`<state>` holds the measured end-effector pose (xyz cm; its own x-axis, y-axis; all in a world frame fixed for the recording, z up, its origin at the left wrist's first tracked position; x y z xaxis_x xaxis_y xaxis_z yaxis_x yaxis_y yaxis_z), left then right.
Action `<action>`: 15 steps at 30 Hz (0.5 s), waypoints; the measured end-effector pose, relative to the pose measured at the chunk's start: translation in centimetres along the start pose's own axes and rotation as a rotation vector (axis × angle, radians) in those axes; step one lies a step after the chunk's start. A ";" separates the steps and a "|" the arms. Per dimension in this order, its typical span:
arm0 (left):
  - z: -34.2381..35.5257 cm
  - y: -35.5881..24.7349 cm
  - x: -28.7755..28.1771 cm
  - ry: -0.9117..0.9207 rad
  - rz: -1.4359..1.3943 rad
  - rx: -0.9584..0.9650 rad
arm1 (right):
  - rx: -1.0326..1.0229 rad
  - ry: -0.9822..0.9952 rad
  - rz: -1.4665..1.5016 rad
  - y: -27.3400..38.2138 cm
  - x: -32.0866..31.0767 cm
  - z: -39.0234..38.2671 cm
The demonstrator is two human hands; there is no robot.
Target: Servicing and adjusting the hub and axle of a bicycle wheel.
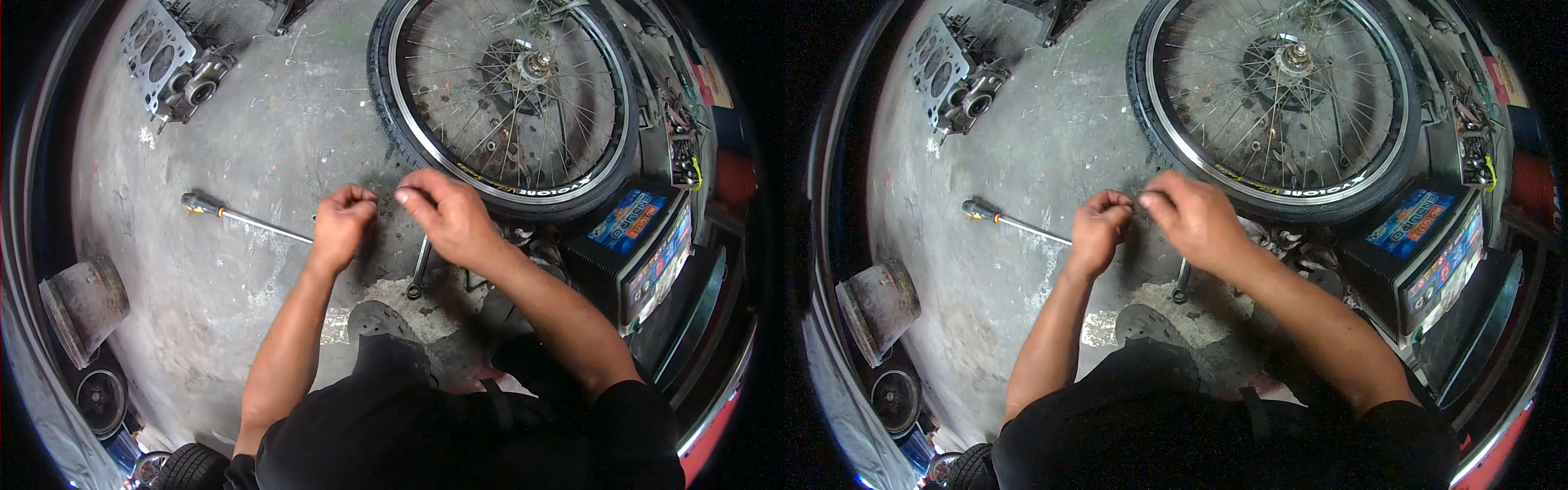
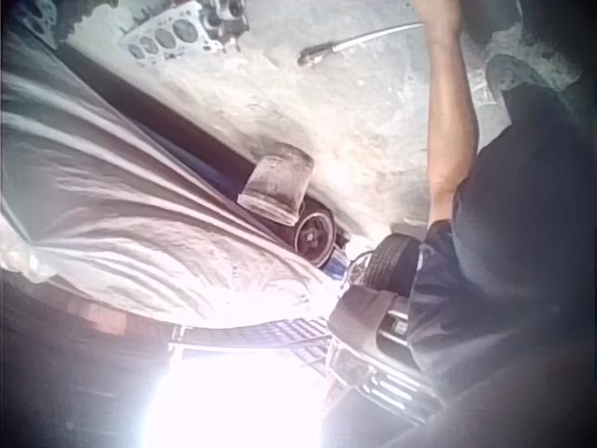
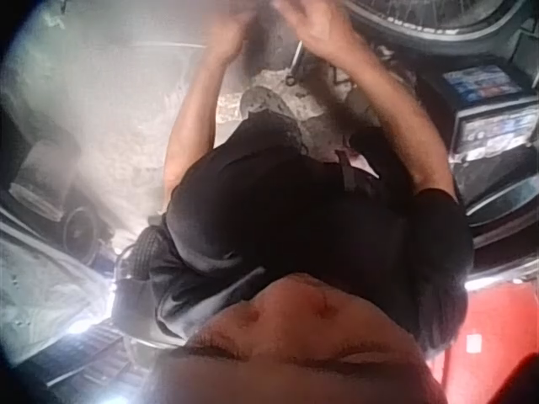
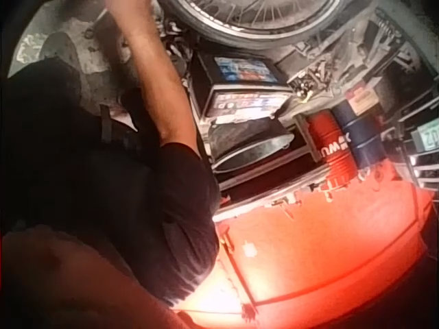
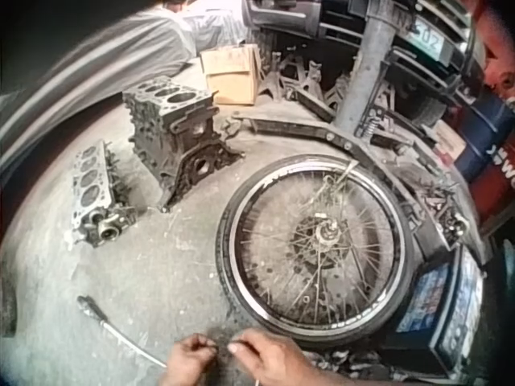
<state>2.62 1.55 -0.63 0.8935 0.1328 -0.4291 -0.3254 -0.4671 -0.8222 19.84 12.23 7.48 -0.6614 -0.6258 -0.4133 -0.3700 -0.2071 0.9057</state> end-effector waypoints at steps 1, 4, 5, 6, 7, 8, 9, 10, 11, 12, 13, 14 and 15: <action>0.1 0.3 -0.4 0.108 -0.567 -0.206 | -0.059 0.034 -0.013 1.1 0.2 0.1; -0.5 -1.6 0.0 0.216 -1.248 -0.414 | -0.264 0.106 -0.227 4.8 0.7 0.1; -0.8 -1.9 0.5 0.212 -1.360 -0.483 | -0.357 0.077 -0.374 5.2 1.3 -0.2; -0.8 -2.4 1.0 0.224 -1.475 -0.546 | -0.362 0.066 -0.393 5.0 1.3 -0.5; -0.3 -1.6 1.2 0.399 -1.506 -0.447 | -0.367 0.105 -0.450 4.7 1.6 -0.9; -0.8 -0.3 2.2 0.293 -1.404 -0.552 | -0.371 0.142 -0.509 4.5 1.8 -1.2; -0.6 -0.2 2.8 0.319 -1.377 -0.550 | -0.352 0.128 -0.510 4.3 1.4 -1.7; -0.4 -0.3 3.0 0.337 -1.349 -0.545 | -0.357 0.118 -0.533 4.4 0.9 -1.9; 0.0 -0.5 3.2 0.357 -1.356 -0.523 | -0.325 0.046 -0.516 4.4 0.1 -2.1; 0.3 -0.7 2.5 0.235 -0.818 -0.359 | -0.294 -0.022 -0.491 4.4 -0.6 -2.4; 0.9 -1.3 1.9 0.101 -0.286 -0.186 | -0.218 0.020 -0.600 3.6 -1.3 -2.8; 1.6 -1.8 1.9 0.104 -0.293 -0.166 | -0.223 0.009 -0.617 2.8 -2.5 -2.7; 2.3 -2.4 1.7 0.013 -0.021 -0.074 | -0.112 0.069 -0.788 1.7 -3.8 -2.5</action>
<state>4.26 4.90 -0.20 0.9042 0.1319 -0.4063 -0.2829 -0.5277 -0.8009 23.34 12.36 10.82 -0.1896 -0.3082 -0.9322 -0.6413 -0.6801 0.3552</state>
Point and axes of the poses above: each hand's wrist, its own z-axis towards the middle knuckle, its own x-axis out of the palm, y = z × x, the point moved 3 cm from there along z, towards the middle knuckle, and after that the axes turned 1 degree about y, right-handed, at the moved point
